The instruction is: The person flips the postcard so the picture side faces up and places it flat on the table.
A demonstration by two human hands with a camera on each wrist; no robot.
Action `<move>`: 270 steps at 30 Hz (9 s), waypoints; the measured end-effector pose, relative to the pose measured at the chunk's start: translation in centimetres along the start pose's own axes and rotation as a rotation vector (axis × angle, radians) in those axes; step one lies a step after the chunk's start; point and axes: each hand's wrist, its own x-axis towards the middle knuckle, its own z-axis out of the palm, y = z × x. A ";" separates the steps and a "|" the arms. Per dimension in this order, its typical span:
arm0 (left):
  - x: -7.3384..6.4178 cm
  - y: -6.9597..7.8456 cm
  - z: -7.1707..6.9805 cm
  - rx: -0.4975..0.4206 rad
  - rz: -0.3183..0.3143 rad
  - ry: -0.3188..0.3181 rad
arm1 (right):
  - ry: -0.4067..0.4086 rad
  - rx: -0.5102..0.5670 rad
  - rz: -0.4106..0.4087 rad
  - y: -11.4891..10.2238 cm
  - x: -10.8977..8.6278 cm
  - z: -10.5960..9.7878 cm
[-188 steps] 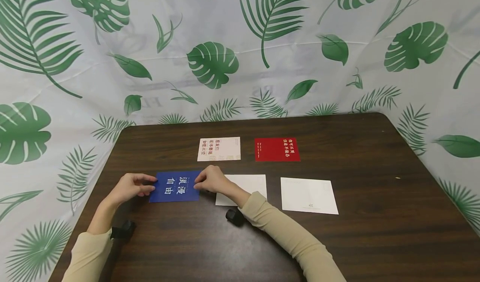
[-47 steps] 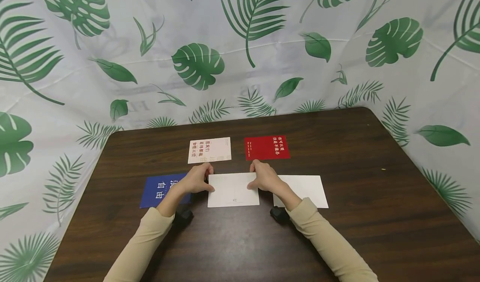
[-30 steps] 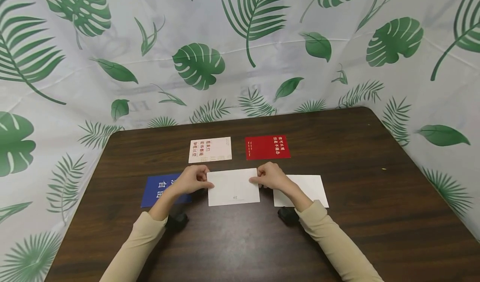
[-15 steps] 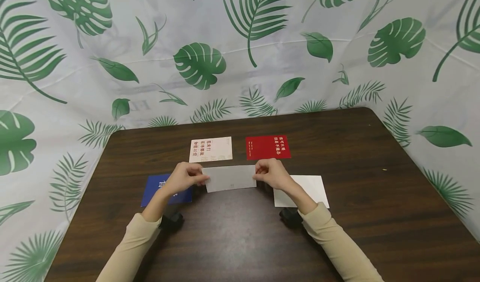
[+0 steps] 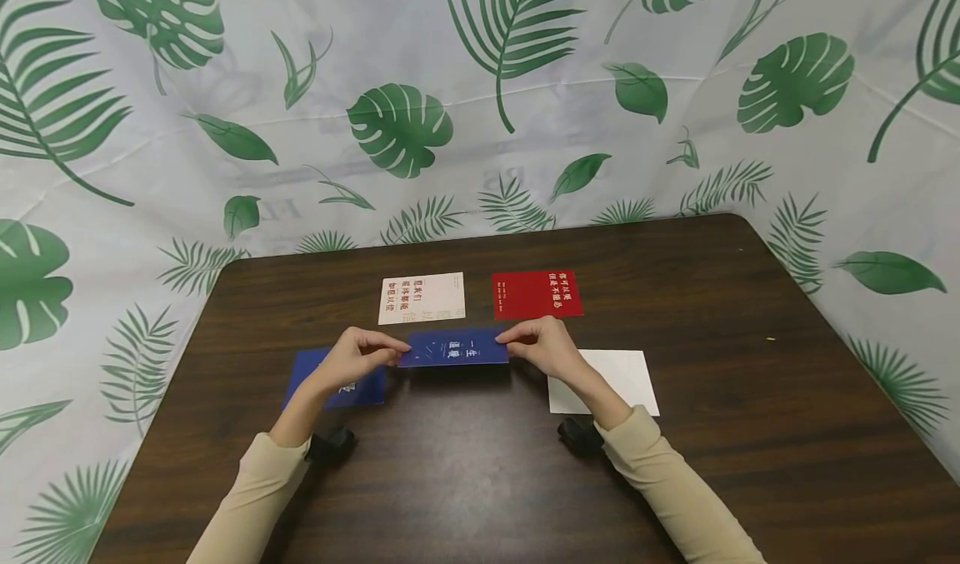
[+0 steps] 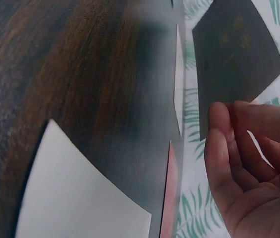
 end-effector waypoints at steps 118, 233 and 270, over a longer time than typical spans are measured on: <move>6.6 2.1 9.0 0.218 -0.020 -0.088 | -0.017 -0.080 0.084 1.4 -3.0 -4.4; 10.8 3.5 16.3 0.001 0.007 0.016 | 0.217 -0.126 0.110 5.6 -9.2 -12.3; 10.3 2.8 15.7 0.096 -0.048 0.071 | 0.192 -0.024 0.270 7.8 -8.1 -12.2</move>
